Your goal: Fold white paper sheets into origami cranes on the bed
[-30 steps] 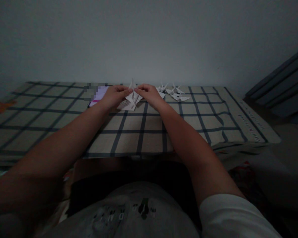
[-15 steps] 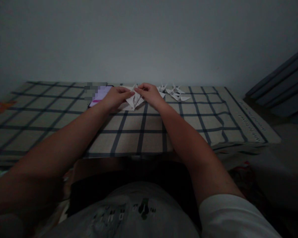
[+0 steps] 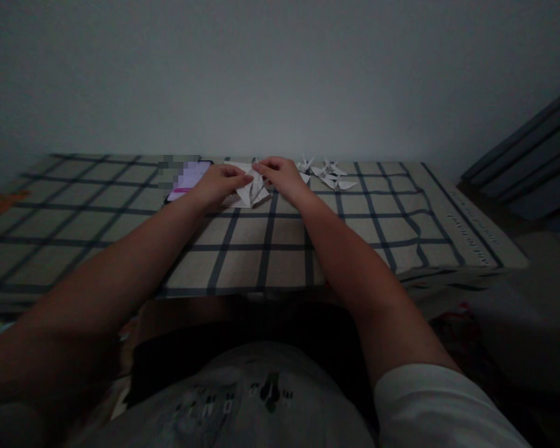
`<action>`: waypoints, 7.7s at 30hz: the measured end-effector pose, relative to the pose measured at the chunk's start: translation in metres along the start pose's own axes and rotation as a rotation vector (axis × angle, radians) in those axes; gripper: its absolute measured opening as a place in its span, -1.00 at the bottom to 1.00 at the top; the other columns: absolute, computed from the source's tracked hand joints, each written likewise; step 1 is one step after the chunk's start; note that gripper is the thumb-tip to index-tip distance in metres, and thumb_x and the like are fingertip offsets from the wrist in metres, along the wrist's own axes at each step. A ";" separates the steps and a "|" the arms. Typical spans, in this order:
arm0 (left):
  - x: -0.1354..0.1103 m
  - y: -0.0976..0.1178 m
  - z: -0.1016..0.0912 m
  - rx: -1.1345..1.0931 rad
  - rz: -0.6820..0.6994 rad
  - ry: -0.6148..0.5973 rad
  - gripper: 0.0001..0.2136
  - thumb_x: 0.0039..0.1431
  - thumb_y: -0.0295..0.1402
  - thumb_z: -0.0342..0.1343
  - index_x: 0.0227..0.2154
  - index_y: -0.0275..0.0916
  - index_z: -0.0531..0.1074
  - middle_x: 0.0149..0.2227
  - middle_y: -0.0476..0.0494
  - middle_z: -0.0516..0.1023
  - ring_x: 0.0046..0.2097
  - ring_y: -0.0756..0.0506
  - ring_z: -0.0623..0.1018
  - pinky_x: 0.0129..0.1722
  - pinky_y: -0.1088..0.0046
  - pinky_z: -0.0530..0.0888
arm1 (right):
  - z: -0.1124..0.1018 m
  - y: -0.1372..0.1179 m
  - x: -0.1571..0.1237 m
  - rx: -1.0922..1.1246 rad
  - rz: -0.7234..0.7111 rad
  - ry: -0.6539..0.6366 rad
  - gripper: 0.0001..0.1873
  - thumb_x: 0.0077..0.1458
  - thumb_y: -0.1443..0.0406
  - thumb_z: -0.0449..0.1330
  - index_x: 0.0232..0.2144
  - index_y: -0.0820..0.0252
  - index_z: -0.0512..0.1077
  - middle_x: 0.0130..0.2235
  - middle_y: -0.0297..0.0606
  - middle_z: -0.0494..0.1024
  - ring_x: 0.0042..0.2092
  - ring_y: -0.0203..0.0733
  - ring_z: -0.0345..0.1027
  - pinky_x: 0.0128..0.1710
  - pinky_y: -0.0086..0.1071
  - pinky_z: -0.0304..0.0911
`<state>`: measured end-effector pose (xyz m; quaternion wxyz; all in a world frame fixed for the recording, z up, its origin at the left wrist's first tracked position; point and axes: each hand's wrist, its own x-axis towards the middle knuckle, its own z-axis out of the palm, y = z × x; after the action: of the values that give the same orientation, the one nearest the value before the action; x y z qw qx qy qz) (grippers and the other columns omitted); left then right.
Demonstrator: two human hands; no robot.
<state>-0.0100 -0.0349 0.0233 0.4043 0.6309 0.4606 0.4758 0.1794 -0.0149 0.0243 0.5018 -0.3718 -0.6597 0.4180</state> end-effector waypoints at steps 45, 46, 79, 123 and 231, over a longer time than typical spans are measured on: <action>-0.001 0.002 0.001 -0.013 0.013 -0.114 -0.74 -0.09 -0.19 0.38 -0.49 -0.30 0.54 -0.47 -0.07 0.57 -0.41 -0.01 0.47 -0.37 0.46 0.36 | 0.001 -0.002 0.002 -0.102 -0.075 0.055 -0.53 0.21 -0.05 0.30 -0.50 0.19 0.42 -0.49 -0.38 0.35 -0.40 -0.34 0.22 -0.36 -0.42 0.21; -0.001 0.002 0.001 -0.012 0.008 -0.110 -0.74 -0.09 -0.19 0.38 -0.49 -0.30 0.53 -0.48 -0.07 0.57 -0.42 -0.01 0.47 -0.37 0.46 0.36 | 0.001 -0.003 0.002 -0.108 -0.075 0.055 -0.52 0.21 -0.05 0.29 -0.51 0.19 0.41 -0.50 -0.38 0.34 -0.40 -0.33 0.21 -0.36 -0.42 0.21; 0.003 -0.006 -0.002 0.027 0.016 -0.114 -0.72 -0.09 -0.16 0.38 -0.48 -0.29 0.55 -0.45 -0.11 0.59 -0.42 -0.02 0.47 -0.37 0.44 0.37 | -0.001 0.000 0.002 0.034 0.044 0.009 -0.65 0.15 0.01 0.35 -0.36 0.18 0.52 -0.38 -0.34 0.51 -0.32 -0.32 0.35 -0.33 -0.47 0.31; 0.000 0.009 -0.003 0.025 0.002 0.070 -0.72 0.01 -0.22 0.35 -0.28 -0.31 0.63 -0.31 -0.20 0.68 -0.32 -0.04 0.52 -0.27 0.43 0.45 | -0.001 0.000 -0.001 -0.058 0.023 -0.080 -0.73 0.21 0.14 0.32 -0.43 0.19 0.49 -0.47 -0.37 0.46 -0.40 -0.34 0.28 -0.36 -0.44 0.26; 0.011 -0.001 -0.006 -0.109 0.022 0.061 -0.55 0.18 0.11 0.15 -0.13 -0.16 0.58 -0.09 -0.21 0.64 -0.13 -0.12 0.60 -0.24 0.40 0.49 | 0.003 0.002 0.000 0.150 0.135 -0.039 -0.75 0.17 0.12 0.36 -0.27 0.17 0.49 -0.32 -0.33 0.53 -0.29 -0.30 0.41 -0.25 -0.43 0.38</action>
<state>-0.0146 -0.0234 0.0260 0.4186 0.5979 0.4393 0.5237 0.1767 -0.0150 0.0223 0.4863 -0.3685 -0.6095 0.5062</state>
